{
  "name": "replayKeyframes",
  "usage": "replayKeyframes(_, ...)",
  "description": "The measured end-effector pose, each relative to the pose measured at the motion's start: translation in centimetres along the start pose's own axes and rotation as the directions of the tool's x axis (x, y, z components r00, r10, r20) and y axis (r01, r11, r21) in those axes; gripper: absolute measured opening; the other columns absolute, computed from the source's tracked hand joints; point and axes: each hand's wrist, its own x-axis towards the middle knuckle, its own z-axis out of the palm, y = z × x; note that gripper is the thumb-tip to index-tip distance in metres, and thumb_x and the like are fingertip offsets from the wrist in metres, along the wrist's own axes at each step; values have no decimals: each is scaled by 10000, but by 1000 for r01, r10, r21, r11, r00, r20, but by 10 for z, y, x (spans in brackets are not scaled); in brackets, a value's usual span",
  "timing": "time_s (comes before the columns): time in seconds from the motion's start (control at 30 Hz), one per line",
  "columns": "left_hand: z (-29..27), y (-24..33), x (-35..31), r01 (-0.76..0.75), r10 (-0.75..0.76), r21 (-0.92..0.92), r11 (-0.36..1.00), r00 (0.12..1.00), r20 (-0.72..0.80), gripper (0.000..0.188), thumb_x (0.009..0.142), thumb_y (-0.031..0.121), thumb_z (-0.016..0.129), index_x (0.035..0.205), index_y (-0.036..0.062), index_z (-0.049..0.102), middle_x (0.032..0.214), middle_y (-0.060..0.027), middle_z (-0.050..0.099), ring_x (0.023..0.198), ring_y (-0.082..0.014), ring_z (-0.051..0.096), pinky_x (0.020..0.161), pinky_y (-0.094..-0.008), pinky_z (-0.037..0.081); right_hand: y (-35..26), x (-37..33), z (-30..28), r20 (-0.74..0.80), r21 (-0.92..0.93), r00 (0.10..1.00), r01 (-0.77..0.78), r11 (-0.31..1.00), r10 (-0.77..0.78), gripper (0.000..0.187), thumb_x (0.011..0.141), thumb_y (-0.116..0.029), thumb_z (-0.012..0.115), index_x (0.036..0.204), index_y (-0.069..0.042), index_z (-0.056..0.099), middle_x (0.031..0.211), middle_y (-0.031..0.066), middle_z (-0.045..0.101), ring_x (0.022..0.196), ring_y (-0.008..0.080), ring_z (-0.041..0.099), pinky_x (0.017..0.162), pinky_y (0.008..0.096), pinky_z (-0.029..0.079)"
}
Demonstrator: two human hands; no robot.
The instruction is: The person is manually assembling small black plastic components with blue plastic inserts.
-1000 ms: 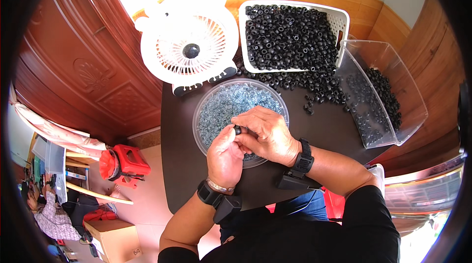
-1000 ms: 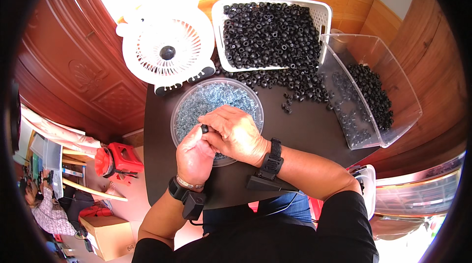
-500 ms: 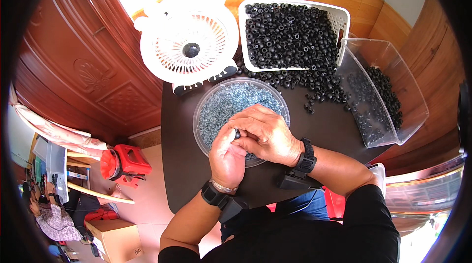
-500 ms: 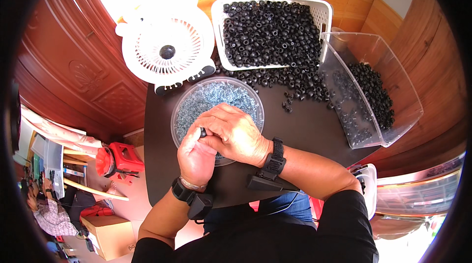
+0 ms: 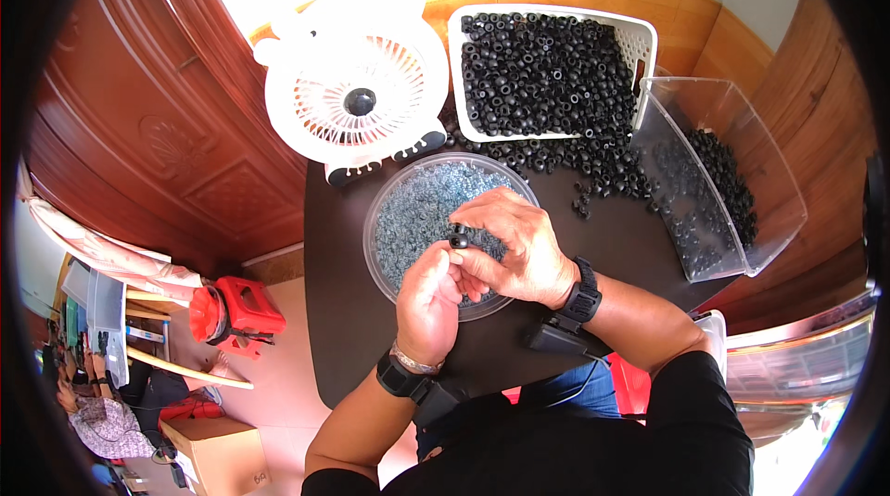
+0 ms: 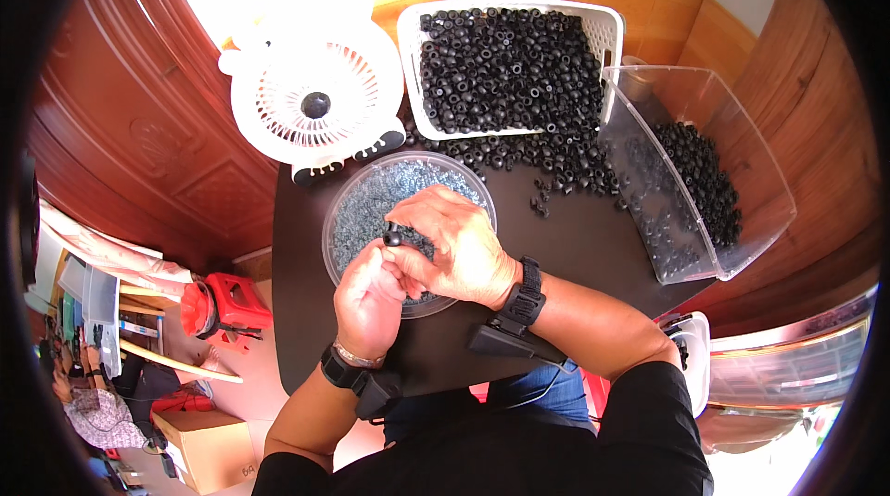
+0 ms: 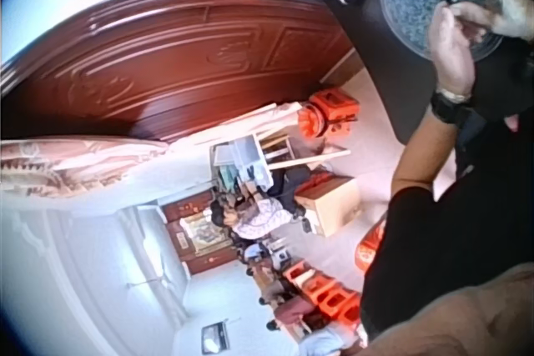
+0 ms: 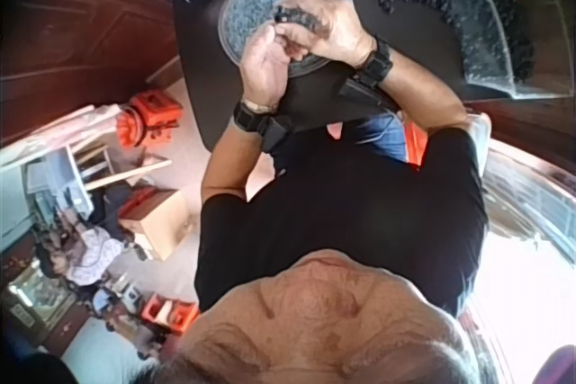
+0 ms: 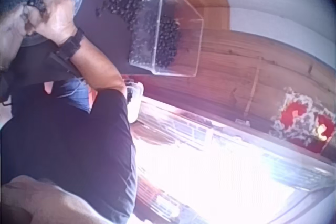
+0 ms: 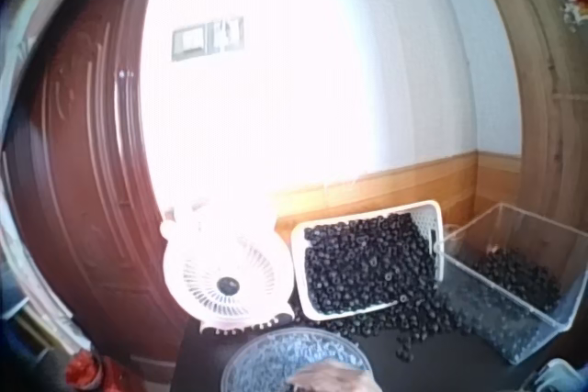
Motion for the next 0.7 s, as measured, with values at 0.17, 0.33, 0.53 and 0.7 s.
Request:
replayKeyframes(0.17, 15, 9, -3, 1, 0, 27, 1000, 999, -43, 347, 986, 284, 356, 978, -15, 531, 832, -109, 598, 677, -160, 535, 616, -279, 428, -2, -2, -6, 55, 33, 998, 29, 999, -31, 373, 711, -192, 797, 984, -23, 607, 951, 118, 676, 877, 313, 658, 773, 393, 531)
replayKeyframes(0.33, 12, 8, -7, 41, -37, 50, 998, 996, -78, 337, 958, 280, 352, 959, -12, 520, 768, -92, 585, 570, -127, 480, 522, -242, 369, -8, 0, -4, 79, 11, 992, 95, 995, -96, 372, 657, -152, 768, 969, -25, 610, 920, 112, 657, 855, 314, 643, 756, 394, 517)
replayKeyframes(0.53, 14, 9, -12, 24, -6, 120, 992, 989, -147, 339, 929, 289, 364, 951, -14, 514, 667, -72, 557, 515, -106, 438, 472, -220, 308, -16, -1, 1, 83, -50, 991, 108, 993, -103, 356, 659, -141, 743, 971, -24, 616, 930, 114, 654, 858, 303, 643, 756, 396, 516)
replayKeyframes(0.7, 11, 10, -13, 12, 4, 115, 993, 991, -134, 339, 937, 288, 363, 948, -15, 515, 672, -74, 564, 517, -100, 434, 474, -218, 306, -18, -2, 4, 80, -72, 990, 125, 990, -119, 361, 658, -124, 747, 976, -22, 609, 923, 111, 653, 848, 302, 647, 749, 396, 518)
